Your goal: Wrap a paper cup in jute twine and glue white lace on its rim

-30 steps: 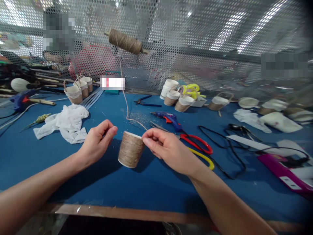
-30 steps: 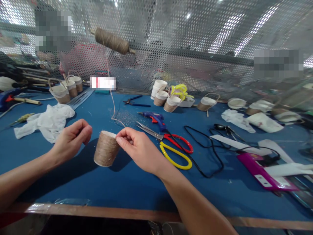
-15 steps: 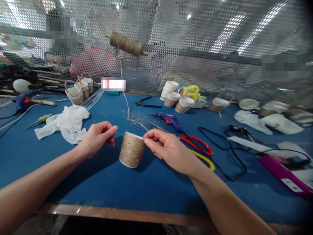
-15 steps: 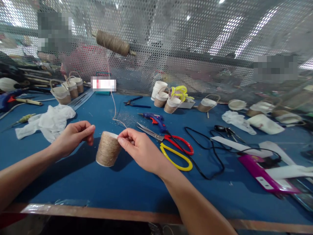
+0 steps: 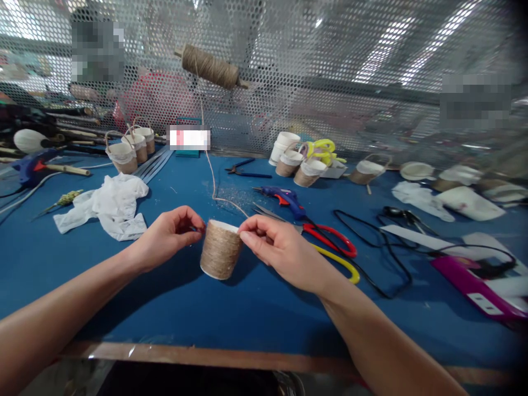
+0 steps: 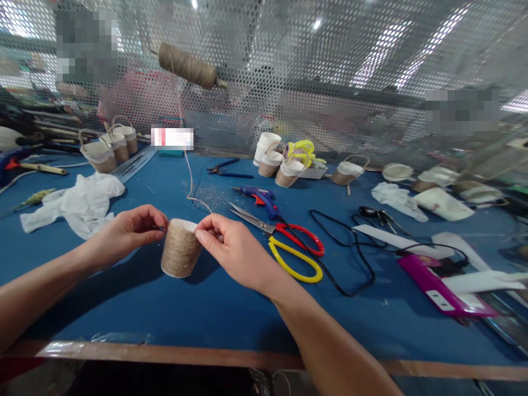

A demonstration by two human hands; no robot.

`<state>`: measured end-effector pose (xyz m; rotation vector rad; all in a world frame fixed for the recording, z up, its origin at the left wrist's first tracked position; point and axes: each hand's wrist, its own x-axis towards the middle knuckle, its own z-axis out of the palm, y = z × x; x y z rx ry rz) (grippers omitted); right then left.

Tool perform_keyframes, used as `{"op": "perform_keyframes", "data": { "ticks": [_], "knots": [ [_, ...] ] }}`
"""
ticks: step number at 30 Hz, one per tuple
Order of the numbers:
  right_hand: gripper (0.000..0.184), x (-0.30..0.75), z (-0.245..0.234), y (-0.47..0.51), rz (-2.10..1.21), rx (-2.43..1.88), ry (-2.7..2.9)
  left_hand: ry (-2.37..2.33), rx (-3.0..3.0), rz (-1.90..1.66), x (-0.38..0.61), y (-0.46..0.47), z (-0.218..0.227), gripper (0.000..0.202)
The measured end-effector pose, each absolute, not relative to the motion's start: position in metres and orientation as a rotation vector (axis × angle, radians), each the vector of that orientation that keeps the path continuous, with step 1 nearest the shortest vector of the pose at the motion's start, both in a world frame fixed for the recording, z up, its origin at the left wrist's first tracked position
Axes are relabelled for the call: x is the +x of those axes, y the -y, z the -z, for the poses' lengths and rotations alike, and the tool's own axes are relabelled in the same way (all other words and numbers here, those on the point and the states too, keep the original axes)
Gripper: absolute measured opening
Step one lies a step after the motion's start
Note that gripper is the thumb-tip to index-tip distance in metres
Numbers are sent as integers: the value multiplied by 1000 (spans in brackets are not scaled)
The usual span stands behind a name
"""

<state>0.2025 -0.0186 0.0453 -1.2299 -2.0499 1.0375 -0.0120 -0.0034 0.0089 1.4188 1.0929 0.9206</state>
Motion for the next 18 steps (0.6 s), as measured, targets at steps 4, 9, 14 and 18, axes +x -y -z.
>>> {"op": "perform_keyframes", "data": {
  "ticks": [4,9,14,18],
  "knots": [
    [14,202,-47,20,-1004,-1226,2058,-1008,1232,-835,-9,7,-15,39],
    [15,199,-49,25,-969,-1211,2080,-765,1097,-658,-1,15,-14,54],
    [12,197,-46,29,-1008,-1162,2055,-747,1047,-697,8,23,-5,55],
    [25,197,-45,30,-1049,-1089,2041,-730,984,-709,9,25,-5,53]
  ]
}}
